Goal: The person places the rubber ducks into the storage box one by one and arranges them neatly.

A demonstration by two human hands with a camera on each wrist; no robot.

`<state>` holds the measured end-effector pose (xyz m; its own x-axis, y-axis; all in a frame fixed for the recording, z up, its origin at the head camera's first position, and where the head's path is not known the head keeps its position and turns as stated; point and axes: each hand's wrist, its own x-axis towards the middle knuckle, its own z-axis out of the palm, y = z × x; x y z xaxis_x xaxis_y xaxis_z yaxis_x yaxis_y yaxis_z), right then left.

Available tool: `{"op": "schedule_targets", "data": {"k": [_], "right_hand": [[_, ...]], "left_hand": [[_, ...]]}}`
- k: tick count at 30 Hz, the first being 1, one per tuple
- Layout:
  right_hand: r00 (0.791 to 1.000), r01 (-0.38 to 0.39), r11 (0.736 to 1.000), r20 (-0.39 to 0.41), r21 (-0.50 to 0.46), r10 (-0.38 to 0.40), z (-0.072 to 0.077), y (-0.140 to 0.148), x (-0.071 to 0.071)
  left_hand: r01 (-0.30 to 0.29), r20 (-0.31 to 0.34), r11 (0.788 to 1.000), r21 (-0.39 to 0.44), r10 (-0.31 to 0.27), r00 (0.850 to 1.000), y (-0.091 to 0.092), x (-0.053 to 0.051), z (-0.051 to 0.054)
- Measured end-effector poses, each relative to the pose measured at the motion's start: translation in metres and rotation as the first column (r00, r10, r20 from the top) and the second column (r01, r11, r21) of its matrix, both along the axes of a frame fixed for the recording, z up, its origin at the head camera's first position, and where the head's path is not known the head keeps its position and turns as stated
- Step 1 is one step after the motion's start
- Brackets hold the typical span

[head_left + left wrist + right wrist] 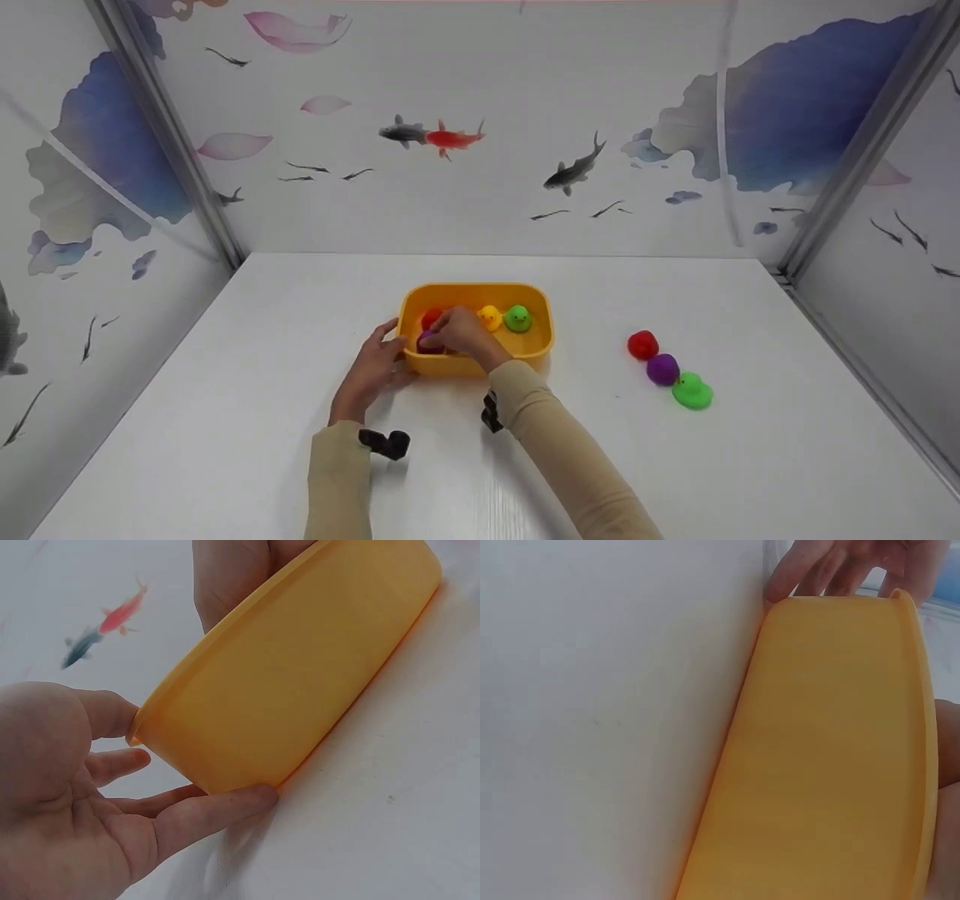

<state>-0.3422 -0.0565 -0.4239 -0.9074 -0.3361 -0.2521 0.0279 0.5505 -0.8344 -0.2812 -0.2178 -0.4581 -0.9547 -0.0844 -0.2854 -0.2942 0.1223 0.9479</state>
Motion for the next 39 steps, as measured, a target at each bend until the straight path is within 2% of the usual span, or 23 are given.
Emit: {"op": "schedule_targets", "data": {"k": [6, 13, 17, 22, 26, 28, 33, 39], "right_hand": [[0.998, -0.051, 0.998, -0.033, 0.028, 0.052, 0.000, 0.007, -0.003], [0.999, -0.039, 0.999, -0.028, 0.008, 0.040, 0.013, 0.032, -0.004], [0.994, -0.052, 0.998, -0.102, -0.042, 0.048, 0.022, 0.050, 0.000], [0.977, -0.067, 0.989, -0.210, -0.136, 0.037, 0.032, 0.074, 0.014], [0.954, -0.090, 0.988, -0.296, -0.124, 0.050, 0.043, 0.096, 0.025], [0.950, -0.077, 0.991, -0.308, -0.108, 0.040, 0.049, 0.107, 0.030], [0.962, 0.003, 0.999, -0.273, -0.050, -0.017, 0.060, 0.133, 0.043], [0.961, 0.061, 0.998, -0.270, -0.001, -0.059, 0.059, 0.166, 0.052]], "left_hand": [[0.006, -0.006, 1.000, -0.018, -0.006, 1.000, 0.003, -0.001, -0.003], [0.006, 0.005, 1.000, -0.023, -0.005, 1.000, 0.005, -0.004, -0.004], [-0.003, 0.012, 1.000, -0.017, 0.004, 1.000, 0.005, -0.006, -0.003], [-0.008, 0.015, 1.000, -0.019, 0.008, 1.000, 0.004, -0.004, -0.003], [-0.002, 0.010, 1.000, -0.021, 0.002, 1.000, 0.002, -0.002, -0.002], [0.001, 0.008, 1.000, -0.014, -0.001, 1.000, 0.001, 0.000, -0.002], [0.012, -0.019, 1.000, 0.025, -0.012, 1.000, 0.000, 0.002, 0.000], [0.008, -0.016, 0.999, 0.033, -0.008, 1.000, 0.001, 0.002, 0.000]]}}
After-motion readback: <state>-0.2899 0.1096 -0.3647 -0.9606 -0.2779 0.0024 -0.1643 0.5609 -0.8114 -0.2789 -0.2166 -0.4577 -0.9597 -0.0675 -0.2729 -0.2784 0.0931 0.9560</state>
